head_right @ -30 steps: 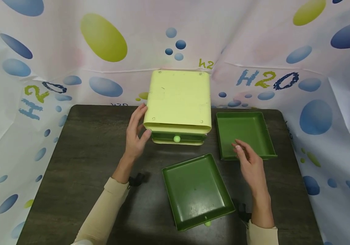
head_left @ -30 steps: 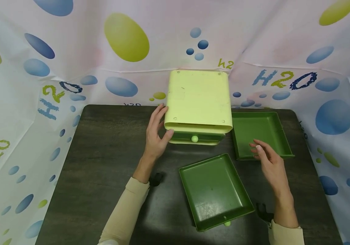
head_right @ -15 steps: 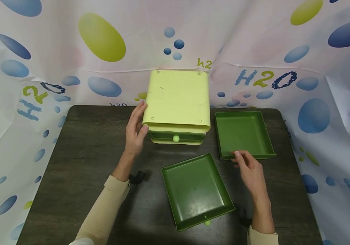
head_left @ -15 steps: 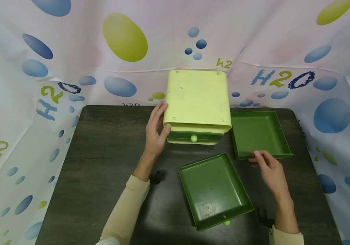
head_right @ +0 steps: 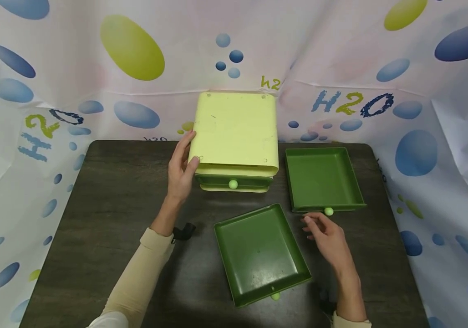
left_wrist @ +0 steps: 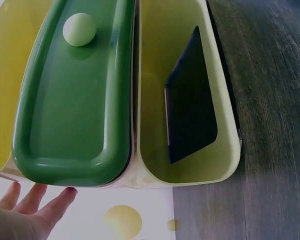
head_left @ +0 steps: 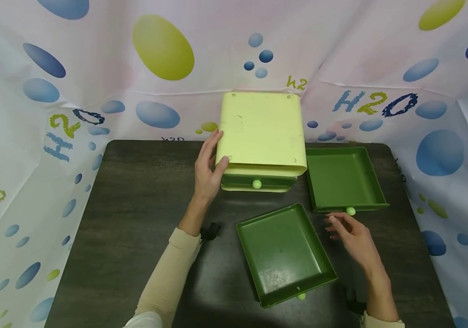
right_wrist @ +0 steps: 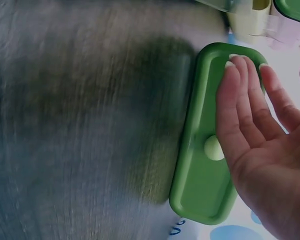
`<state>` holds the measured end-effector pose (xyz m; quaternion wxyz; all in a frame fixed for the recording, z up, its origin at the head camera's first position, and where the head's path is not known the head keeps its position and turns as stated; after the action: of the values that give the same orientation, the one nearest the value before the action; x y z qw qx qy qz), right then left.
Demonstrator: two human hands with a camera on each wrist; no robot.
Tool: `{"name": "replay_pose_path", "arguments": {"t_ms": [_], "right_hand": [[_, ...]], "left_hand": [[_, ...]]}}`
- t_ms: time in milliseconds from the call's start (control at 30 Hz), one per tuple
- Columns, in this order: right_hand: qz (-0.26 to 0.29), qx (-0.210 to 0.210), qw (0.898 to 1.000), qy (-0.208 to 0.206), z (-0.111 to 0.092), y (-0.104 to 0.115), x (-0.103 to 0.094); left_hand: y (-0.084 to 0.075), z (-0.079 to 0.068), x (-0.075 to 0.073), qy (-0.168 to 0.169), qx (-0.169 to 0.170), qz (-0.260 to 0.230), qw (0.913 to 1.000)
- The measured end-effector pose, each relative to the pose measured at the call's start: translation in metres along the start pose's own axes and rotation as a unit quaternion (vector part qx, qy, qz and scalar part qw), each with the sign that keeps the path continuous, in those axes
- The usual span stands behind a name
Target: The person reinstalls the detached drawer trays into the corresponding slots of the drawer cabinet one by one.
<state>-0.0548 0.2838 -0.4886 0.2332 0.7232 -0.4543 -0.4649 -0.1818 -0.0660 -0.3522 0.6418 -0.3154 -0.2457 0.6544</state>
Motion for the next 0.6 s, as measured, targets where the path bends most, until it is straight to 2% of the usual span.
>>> {"name": "replay_pose_path", "arguments": {"t_ms": [200, 433, 600], "right_hand": [[-0.012, 0.04, 0.998, 0.056, 0.001, -0.013, 0.01], [-0.005, 0.08, 0.99, 0.118, 0.003, -0.027, 0.025], [-0.004, 0.101, 0.986, 0.131, 0.003, -0.032, 0.034]], "left_hand": [[0.0, 0.001, 0.0, 0.009, -0.004, -0.004, 0.9999], [0.001, 0.002, -0.001, 0.01, -0.008, -0.01, 0.9999], [0.002, 0.003, -0.002, 0.014, -0.013, -0.012, 0.9997]]}}
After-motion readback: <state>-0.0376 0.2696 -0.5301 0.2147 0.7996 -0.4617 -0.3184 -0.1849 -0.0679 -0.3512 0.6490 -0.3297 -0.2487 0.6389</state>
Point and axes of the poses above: each hand's wrist, its own z-axis towards the middle knuckle, its own x-axis out of the palm, y = z × x, the point moved 8 cm from there along z, towards the middle knuckle, and after that the axes turned 11 degrees about x, right-handed, at the moved point
